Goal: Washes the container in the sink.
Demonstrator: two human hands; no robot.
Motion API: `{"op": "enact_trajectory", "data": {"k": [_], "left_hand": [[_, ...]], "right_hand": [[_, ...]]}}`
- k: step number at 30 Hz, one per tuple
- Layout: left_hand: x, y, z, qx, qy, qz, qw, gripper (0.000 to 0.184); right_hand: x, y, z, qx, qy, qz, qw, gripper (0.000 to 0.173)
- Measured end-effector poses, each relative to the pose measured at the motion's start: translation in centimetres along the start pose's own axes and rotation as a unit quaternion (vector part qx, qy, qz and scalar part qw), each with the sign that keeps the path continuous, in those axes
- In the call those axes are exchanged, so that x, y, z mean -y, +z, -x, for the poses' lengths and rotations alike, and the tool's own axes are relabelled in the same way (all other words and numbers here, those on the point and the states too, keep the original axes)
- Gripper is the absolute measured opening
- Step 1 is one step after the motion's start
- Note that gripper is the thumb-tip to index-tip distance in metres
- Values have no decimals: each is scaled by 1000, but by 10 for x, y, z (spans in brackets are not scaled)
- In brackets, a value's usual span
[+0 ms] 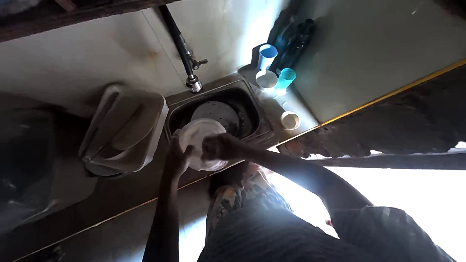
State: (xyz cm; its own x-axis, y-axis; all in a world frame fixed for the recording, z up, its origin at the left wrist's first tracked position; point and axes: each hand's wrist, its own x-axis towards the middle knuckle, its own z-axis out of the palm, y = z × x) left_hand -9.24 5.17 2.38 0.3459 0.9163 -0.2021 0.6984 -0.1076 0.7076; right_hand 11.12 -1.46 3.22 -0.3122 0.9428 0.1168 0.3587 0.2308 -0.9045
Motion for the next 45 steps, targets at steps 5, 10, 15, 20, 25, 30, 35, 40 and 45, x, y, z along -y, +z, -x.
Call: {"op": "enact_trajectory", "data": {"k": [5,10,15,20,25,30,35,40,45], "left_hand": [[-4,19,3,-72,-47,25,996,47],[-8,15,6,-50,-48,-18,997,48],[-12,18,2,-2,-48,-75,996,40],[-14,25,2,-35,-62,-33,997,46],[-22,39,0,-52,-43,14,998,47],[-16,43,-10,-90,-5,55,994,53],[-27,48,-6,-139,-20,73,987,53],[-32,45,-7,-101,-70,39,992,49],[-30,43,-6,-85,-60,2,995,48]], "right_hand": [[-14,-56,-22,-112,44,129,984,25],[-21,-51,-55,-5,118,265,957,23],[-9,-8,-94,112,-60,313,941,22],[-14,-46,-80,115,-7,327,938,30],[-15,-96,-49,104,192,297,930,25],[-33,-93,-32,-48,244,104,963,34],[-39,-42,37,-270,232,22,934,29],[-9,-58,27,-280,48,214,935,20],[1,-44,-42,8,8,316,949,24]]}}
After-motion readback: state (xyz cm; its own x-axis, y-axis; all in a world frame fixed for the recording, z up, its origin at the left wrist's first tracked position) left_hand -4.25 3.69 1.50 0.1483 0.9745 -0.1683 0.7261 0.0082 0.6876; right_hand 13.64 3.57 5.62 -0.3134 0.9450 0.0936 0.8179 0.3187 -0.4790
